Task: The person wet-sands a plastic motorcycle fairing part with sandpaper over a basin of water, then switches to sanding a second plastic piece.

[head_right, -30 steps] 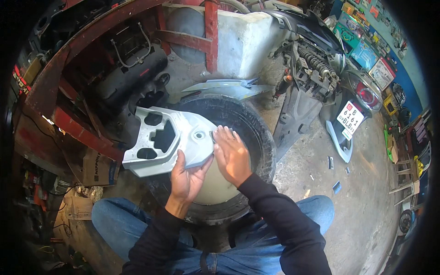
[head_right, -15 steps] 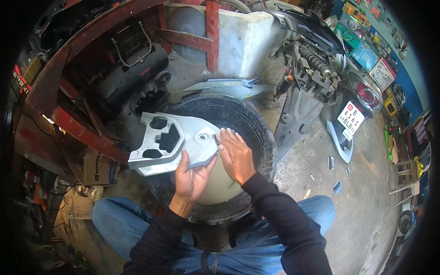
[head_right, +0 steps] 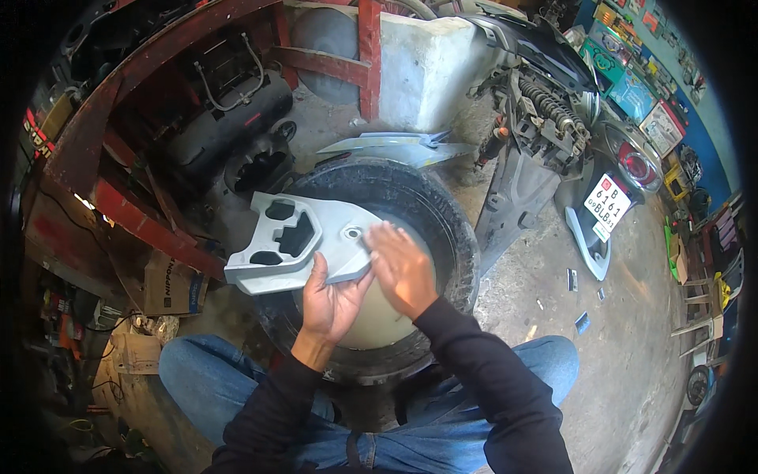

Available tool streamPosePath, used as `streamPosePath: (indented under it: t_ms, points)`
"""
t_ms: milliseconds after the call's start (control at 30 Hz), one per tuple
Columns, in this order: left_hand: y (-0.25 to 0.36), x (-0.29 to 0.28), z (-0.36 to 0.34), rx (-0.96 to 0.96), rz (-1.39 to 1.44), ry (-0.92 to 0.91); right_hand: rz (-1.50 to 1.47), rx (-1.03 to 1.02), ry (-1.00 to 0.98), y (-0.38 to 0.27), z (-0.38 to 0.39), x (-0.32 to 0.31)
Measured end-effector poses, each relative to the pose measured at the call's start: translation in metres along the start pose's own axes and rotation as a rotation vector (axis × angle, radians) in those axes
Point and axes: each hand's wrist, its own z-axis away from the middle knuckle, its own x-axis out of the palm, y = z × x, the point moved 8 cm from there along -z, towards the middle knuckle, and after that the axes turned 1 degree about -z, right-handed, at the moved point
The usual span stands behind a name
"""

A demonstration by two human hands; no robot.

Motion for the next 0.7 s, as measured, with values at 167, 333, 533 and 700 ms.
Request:
streamPosePath:
  t_ms: [167,333,533,700]
  points:
    - [-0.003,-0.011,0.004,-0.133,0.042,-0.131,0.083,-0.091,0.028,-0.023,0.006,0.004]
    - [-0.002,0.0,-0.001,-0.003,-0.048,-0.041,0.112,0.035,0.06,-0.004,0.001,-0.005]
    - [-0.002,0.005,-0.002,0.013,-0.031,-0.018,0.045,0.016,0.048,-0.001,-0.001,-0.005]
    - [-0.001,-0.01,0.003,-0.038,-0.042,-0.021,0.1,-0.102,0.044,-0.025,0.006,0.005]
